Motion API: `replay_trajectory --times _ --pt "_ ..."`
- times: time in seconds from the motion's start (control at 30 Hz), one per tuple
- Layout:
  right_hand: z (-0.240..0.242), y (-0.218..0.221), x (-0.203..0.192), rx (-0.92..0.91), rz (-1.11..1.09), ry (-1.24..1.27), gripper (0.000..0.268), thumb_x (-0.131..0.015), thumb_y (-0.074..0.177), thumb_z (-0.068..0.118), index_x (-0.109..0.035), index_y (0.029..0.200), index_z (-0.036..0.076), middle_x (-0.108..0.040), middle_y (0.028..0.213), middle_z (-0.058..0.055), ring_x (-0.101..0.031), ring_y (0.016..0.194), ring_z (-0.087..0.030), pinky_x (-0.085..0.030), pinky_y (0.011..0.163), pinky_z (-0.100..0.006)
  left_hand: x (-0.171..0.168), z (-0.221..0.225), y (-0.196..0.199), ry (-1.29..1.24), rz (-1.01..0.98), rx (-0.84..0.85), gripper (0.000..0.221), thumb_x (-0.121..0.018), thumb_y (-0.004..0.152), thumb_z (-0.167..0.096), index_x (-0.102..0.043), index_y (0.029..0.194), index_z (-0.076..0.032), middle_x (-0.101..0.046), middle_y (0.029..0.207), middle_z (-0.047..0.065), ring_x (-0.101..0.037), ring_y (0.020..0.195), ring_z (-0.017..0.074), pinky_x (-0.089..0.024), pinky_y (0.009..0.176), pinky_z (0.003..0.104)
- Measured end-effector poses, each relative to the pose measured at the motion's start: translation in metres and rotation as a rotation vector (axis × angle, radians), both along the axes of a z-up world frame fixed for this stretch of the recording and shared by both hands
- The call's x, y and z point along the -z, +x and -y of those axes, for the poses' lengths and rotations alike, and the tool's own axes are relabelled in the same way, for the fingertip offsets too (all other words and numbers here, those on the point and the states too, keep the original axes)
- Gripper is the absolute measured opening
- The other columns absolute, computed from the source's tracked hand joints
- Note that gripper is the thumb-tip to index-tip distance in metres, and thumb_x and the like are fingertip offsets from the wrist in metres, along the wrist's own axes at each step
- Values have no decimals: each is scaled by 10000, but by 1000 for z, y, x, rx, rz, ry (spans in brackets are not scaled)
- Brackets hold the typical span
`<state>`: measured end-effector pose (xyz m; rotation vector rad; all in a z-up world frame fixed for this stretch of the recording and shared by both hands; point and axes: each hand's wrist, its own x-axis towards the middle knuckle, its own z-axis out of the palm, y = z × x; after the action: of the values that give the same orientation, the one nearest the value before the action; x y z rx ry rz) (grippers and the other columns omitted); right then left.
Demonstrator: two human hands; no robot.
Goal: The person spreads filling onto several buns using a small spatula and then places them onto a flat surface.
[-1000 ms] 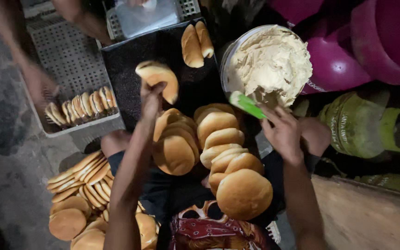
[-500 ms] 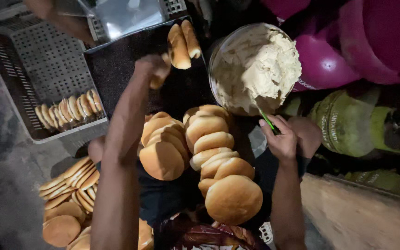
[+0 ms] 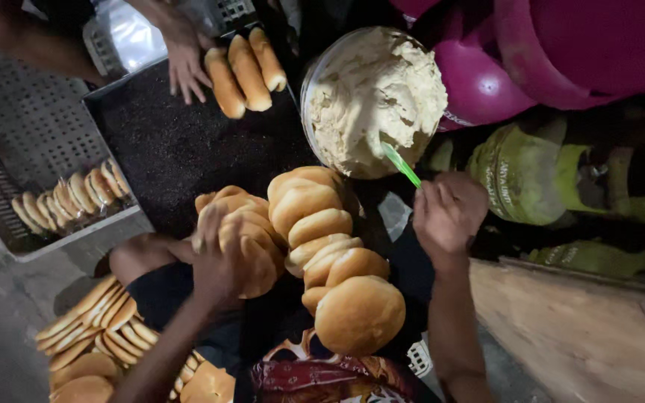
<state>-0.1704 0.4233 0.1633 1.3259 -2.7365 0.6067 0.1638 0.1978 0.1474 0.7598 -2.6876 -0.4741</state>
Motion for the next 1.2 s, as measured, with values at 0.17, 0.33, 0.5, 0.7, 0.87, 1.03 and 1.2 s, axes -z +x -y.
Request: replay_trajectory --times 0.17,0.33,0.5,0.7,0.87,1.03,1.2 --pt "26 8 55 28 -114 248 77 -594 955 129 -607 930 57 -674 897 -174 -673 764 -405 -543 663 -511 3 -37 42 5 121 153 948 -794 718 -467 -437 1497 -60 -341 1572 266 -277 1458 490 -207 1151 659" --pt "29 -12 72 -46 412 -15 198 -694 1020 236 -719 1005 41 -658 737 -173 -650 638 -334 -510 582 -444 3 -14 30 -7 215 103 974 -862 675 -379 -457 1516 -100 -343 1605 212 -285 1493 426 -242 1169 607" --pt "26 -12 39 171 1140 -54 204 -680 1023 225 -746 1029 32 -619 707 -52 -526 571 -124 -428 523 -344 -4 35 10 1015 -177 -301 852 -758 749 -366 -473 1505 -94 -733 1230 167 -725 1109 260 -581 998 416" --pt "65 23 -19 -409 526 -268 178 -714 1012 178 -708 1170 98 -689 894 -68 -651 754 -181 -536 679 -332 11 26 -71 1842 -598 -514 646 -486 973 -564 -583 1374 -67 -744 1220 99 -721 1085 204 -564 969 359" --pt "101 30 -29 -597 120 -39 431 -773 878 150 -726 1305 190 -573 855 -93 -617 723 -273 -510 619 -394 4 19 -93 2107 -753 -479 472 -611 1007 -387 -620 1304 -20 -708 1178 151 -702 1036 275 -581 950 425" --pt "102 36 -19 -734 -113 -32 502 -777 824 271 -696 1319 244 -568 885 -49 -621 714 -221 -525 615 -374 38 25 -93 2032 -770 -719 447 -629 1004 -379 -623 1253 -7 -698 1110 150 -695 951 273 -580 854 438" --pt "99 34 -13 -632 -206 70 570 -779 779 236 -697 1343 262 -583 889 -34 -605 662 -210 -520 588 -360 35 7 -76 1909 -923 -394 406 -747 1038 -126 -566 1368 25 -672 1183 127 -650 991 218 -537 892 361"
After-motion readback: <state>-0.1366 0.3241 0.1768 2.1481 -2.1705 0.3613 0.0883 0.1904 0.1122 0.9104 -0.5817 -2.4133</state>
